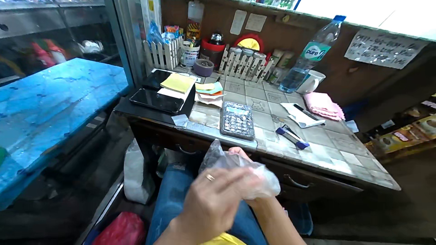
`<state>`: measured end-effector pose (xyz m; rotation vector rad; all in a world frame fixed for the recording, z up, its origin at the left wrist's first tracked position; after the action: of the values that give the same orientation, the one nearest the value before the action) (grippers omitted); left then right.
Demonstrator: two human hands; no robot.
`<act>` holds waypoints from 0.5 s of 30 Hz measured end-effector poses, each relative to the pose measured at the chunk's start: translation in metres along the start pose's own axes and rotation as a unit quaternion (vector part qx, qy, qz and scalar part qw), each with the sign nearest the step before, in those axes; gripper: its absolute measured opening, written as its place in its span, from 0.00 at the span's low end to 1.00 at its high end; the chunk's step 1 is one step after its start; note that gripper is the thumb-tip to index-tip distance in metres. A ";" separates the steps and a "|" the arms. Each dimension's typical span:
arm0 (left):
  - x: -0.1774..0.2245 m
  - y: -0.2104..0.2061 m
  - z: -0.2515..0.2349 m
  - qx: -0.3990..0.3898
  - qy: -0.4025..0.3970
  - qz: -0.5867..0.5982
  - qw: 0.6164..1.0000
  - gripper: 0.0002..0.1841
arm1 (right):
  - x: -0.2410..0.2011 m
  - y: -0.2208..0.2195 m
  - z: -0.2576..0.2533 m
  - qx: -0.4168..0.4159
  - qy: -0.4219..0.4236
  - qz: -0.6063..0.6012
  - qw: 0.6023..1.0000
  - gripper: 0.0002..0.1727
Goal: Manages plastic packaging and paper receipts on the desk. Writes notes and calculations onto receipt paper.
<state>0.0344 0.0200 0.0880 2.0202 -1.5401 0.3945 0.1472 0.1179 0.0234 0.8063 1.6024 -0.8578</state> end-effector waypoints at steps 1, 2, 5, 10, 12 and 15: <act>-0.002 0.015 -0.008 0.037 0.014 0.003 0.999 0.17 | -0.004 -0.002 0.004 -0.007 -0.025 -0.013 1.000 0.14; -0.005 0.027 -0.015 0.065 0.028 -0.003 0.998 0.17 | -0.006 -0.002 0.005 -0.018 -0.029 -0.017 0.999 0.15; -0.023 0.043 -0.024 0.062 0.111 -0.054 0.990 0.22 | -0.008 -0.004 0.007 -0.027 -0.022 -0.018 0.999 0.20; -0.062 0.034 0.001 -0.027 0.299 0.061 0.952 0.29 | -0.007 -0.001 0.009 0.012 0.004 0.038 0.999 0.22; -0.068 0.033 0.008 -0.008 0.323 0.109 0.940 0.15 | -0.004 0.005 0.012 0.061 -0.006 0.093 0.994 0.20; -0.069 0.038 0.009 0.030 0.320 0.114 0.940 0.11 | -0.003 0.013 0.019 0.147 -0.017 0.132 0.980 0.15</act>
<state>-0.0231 0.0622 0.0525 1.5239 -1.3400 1.0805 0.1684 0.1081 0.0225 1.1768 1.3168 -0.9197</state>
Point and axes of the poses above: each hand's wrist, its own z-axis away from the middle knuckle, its own y-axis out of the back of the hand, x = y × z, the point moved 7 cm from there along -z, towards the middle knuckle, and after that the axes turned 12 degrees about z, right-handed, at the moved point
